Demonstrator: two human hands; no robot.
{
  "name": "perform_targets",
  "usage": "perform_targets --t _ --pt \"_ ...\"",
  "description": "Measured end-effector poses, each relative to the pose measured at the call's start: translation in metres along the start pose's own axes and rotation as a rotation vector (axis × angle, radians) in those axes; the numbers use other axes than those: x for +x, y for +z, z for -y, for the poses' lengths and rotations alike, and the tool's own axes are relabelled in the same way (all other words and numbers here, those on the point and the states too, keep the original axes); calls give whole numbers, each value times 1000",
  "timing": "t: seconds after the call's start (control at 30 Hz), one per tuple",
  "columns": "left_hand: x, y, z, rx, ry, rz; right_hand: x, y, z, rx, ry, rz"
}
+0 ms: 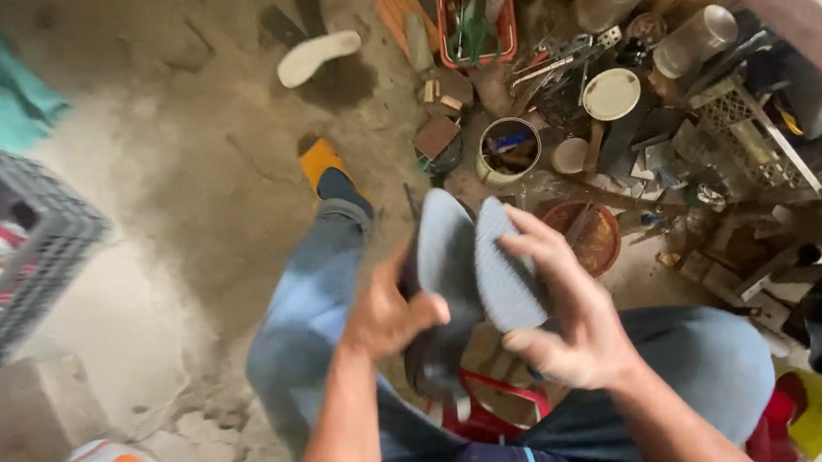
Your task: The person is performing shoe repair, specifically applying adhesive to the bottom of a shoe and a replacement sole piece, then pressing them together and wiping away excess glue.
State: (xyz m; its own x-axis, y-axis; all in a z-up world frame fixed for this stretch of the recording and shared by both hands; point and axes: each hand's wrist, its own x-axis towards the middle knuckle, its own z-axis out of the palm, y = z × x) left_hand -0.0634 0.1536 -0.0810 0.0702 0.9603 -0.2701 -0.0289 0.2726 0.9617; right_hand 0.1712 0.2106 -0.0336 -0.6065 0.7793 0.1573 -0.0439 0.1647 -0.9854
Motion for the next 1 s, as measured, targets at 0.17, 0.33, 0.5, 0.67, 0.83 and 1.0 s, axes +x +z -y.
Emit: perform_targets --t 0.17,0.33,0.5,0.67,0.83,1.0 --pt "-79 48 -39 -128 338 70 -52 27 43 -367 -281 -12" --pt "-128 70 -48 -267 387 97 -91 36 70 -480 -428 0" --pt "-159 74 -55 -334 380 201 -115 43 80 -570 -557 -8" --pt "-173 76 -63 -340 394 239 -128 48 80 -559 -638 -7" --pt "-178 73 -63 -138 483 236 -139 49 73 -535 -664 -4" --pt "-180 73 -87 171 542 221 -145 53 56 -569 -744 -117"
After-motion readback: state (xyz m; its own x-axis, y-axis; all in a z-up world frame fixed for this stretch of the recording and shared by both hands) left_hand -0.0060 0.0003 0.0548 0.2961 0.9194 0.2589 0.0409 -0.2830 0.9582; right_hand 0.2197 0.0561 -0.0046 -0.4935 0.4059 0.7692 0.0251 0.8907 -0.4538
